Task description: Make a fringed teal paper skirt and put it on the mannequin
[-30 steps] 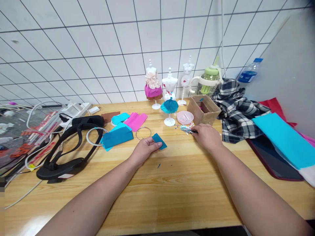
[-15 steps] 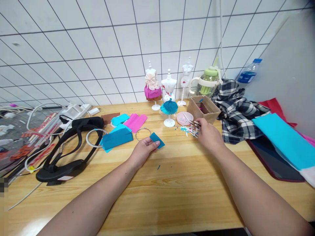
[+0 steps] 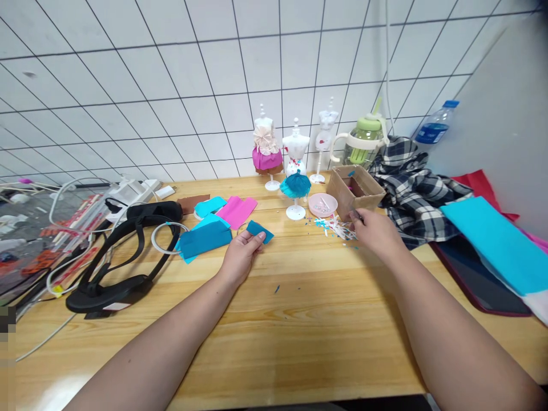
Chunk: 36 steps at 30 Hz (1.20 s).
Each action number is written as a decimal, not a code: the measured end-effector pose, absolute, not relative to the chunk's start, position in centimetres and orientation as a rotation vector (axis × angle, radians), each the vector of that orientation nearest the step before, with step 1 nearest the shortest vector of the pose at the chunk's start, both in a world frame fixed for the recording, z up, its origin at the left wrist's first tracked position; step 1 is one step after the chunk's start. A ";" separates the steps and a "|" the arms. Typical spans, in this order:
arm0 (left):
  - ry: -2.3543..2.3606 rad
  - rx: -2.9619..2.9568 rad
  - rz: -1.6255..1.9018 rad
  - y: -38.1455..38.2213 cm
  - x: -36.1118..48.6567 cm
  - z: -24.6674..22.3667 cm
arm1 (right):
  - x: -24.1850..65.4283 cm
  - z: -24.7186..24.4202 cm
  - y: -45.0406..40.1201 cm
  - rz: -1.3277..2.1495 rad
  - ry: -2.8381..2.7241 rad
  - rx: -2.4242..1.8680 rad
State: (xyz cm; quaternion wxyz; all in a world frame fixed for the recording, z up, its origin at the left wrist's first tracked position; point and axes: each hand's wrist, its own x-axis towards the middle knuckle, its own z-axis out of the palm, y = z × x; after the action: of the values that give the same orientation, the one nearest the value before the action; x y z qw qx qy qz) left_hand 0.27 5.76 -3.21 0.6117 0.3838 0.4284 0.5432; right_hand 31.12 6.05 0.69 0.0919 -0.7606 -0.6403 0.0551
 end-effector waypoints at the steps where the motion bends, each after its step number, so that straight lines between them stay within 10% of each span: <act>1: 0.989 0.882 1.254 5.7 0.3 -3.2 | 31.3 0.6 6.2 0.164 -1.901 -2.254; 14: 0.958 0.792 1.341 6.1 0.3 -3.2 | 21.0 -0.9 0.9 0.750 -2.662 -0.981; 36: 1.026 0.988 1.133 5.8 0.9 -2.9 | 37.1 -1.6 2.4 -0.252 -2.030 -1.902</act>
State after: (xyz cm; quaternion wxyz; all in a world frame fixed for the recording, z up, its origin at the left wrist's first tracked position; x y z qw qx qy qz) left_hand 0.89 5.75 -2.85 0.6137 0.4288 0.4449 0.4914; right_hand 37.08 2.44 -1.61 0.1732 -0.6707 -0.7157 -0.0887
